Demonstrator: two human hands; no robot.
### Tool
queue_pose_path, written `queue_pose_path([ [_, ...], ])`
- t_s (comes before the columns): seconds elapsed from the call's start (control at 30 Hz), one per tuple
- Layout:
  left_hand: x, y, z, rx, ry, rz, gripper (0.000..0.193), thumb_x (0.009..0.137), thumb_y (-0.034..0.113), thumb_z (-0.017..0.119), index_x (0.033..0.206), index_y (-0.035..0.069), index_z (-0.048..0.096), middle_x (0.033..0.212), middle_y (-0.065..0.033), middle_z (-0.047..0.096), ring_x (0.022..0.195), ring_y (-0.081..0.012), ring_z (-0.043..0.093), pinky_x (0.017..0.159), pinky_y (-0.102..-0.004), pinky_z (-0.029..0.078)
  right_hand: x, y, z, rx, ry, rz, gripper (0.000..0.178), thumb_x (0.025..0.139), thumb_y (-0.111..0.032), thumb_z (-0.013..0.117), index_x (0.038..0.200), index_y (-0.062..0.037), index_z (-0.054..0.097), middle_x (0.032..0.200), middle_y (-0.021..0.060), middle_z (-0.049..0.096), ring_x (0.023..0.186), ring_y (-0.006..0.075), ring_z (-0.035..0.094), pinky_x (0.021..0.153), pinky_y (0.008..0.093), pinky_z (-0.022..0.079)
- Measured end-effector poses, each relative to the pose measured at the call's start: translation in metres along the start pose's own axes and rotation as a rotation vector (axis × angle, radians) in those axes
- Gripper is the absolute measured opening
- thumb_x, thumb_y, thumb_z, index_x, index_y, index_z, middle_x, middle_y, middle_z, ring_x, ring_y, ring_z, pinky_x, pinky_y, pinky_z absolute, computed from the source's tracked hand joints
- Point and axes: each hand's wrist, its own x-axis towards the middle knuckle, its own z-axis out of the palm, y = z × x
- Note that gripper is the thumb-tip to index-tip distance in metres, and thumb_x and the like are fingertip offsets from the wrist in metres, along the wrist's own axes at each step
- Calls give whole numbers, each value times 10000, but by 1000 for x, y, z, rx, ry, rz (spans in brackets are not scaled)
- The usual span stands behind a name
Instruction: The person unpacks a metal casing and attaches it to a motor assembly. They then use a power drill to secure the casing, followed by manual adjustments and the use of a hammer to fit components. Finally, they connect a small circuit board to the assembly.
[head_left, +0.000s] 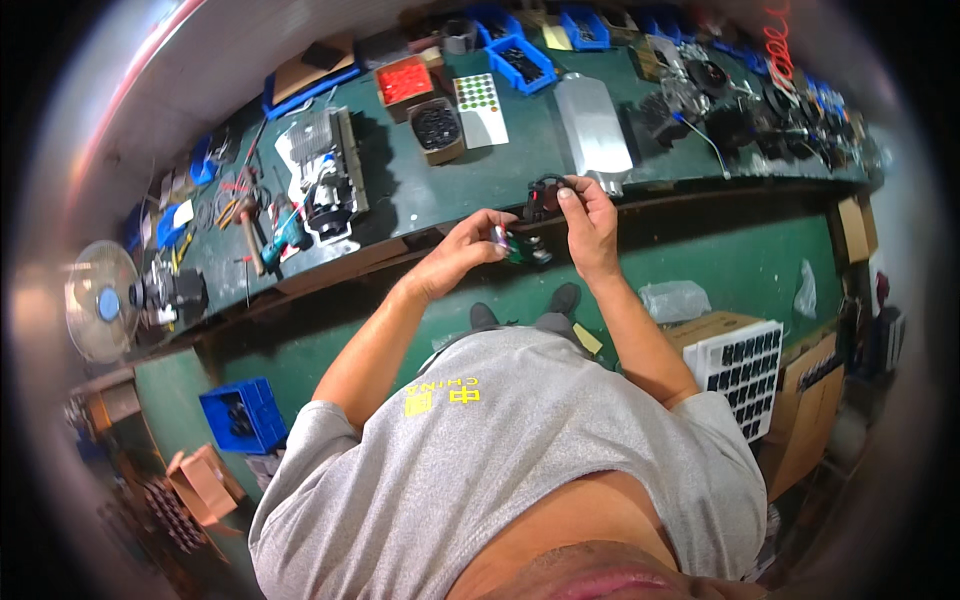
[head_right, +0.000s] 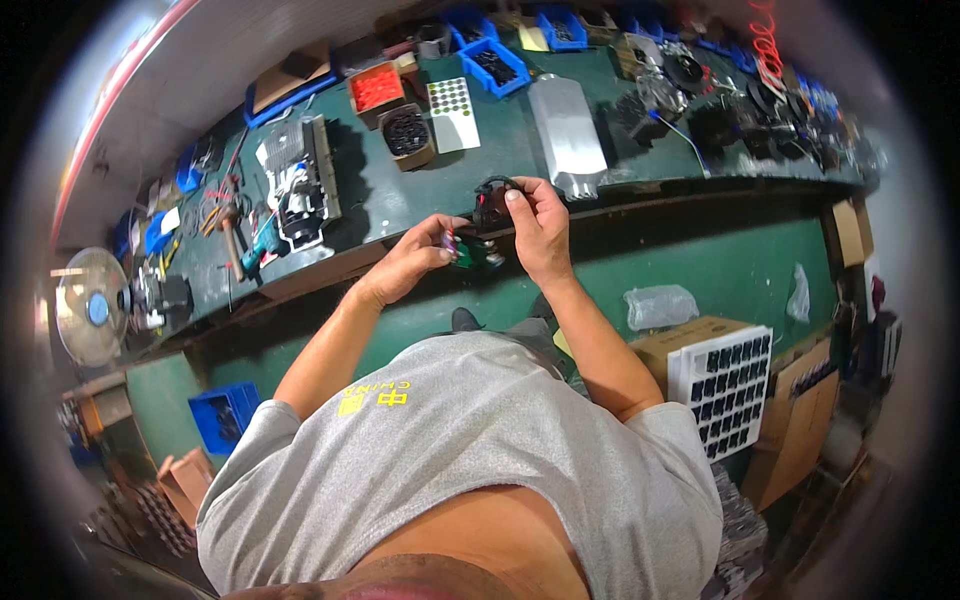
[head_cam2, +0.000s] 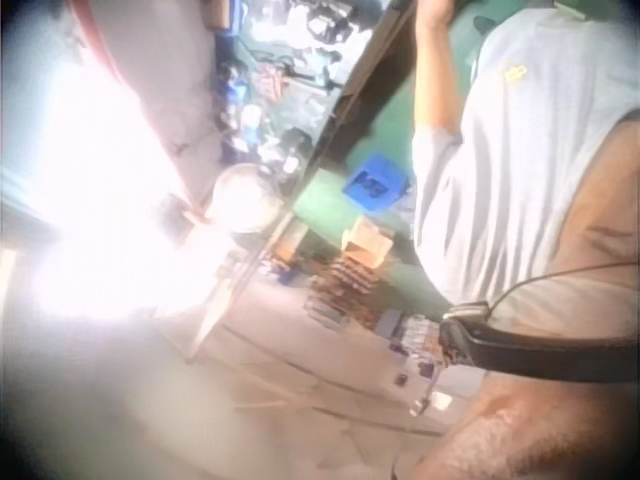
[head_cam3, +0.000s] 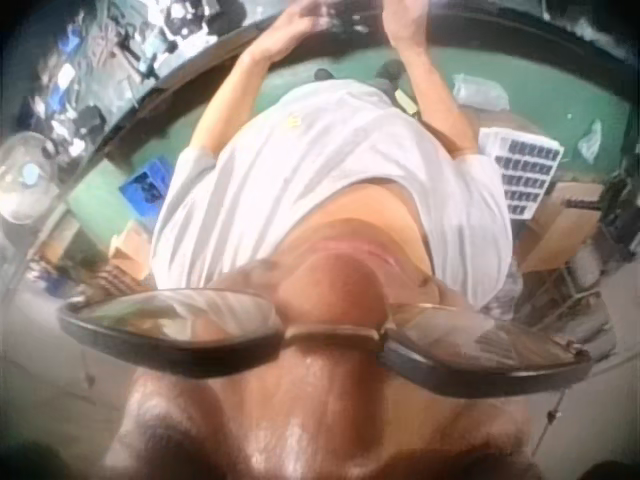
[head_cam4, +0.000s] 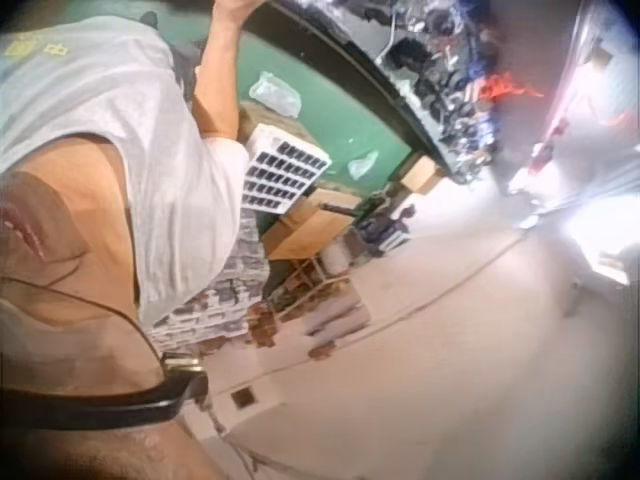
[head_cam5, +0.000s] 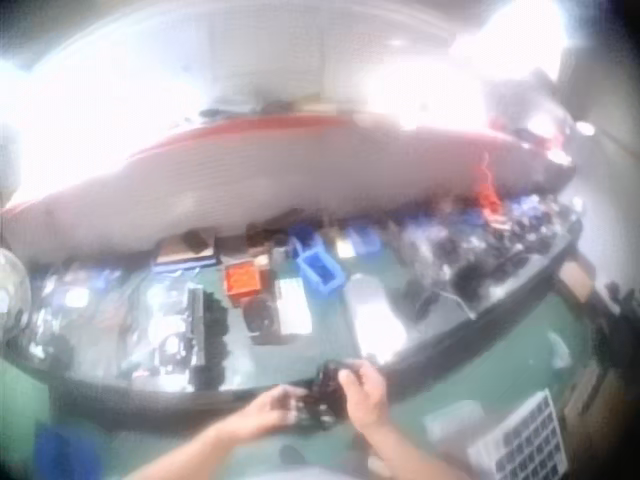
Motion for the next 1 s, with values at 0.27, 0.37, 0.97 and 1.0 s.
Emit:
queue_pose_path([
  [0.27,-26,14,-30,34,375,283,331,1008,128,652,1292,-29,587,1055,-27,684,944,-67,604,821,-257,521,11,4,101,-251,-268,-79,189,1040,-132,592,1143,25,618,1017,56,698,932,108,628,858,277,522],
  [0.37,-33,18,-43,32,543,323,233,1013,137,653,1202,2,631,964,6,652,855,-59,566,742,-257,507,20,15,124,-247,-366,-126,187,1034,-138,611,1127,24,625,999,63,704,899,110,632,836,278,523],
  [0.97,-57,94,-127,1482,540,285,289,828,214,766,982,25,612,931,-130,655,951,-335,650,787,-440,542,131,-10,183,-536,-976,-49,272,879,-207,741,950,51,692,736,126,683,655,135,629,598,326,502],
  [1.0,-57,97,-131,1484,531,321,282,813,212,773,959,40,604,908,-119,641,935,-324,649,775,-431,539,133,-15,187,-537,-985,-33,271,874,-206,743,933,52,681,722,115,672,654,127,625,591,324,499],
])
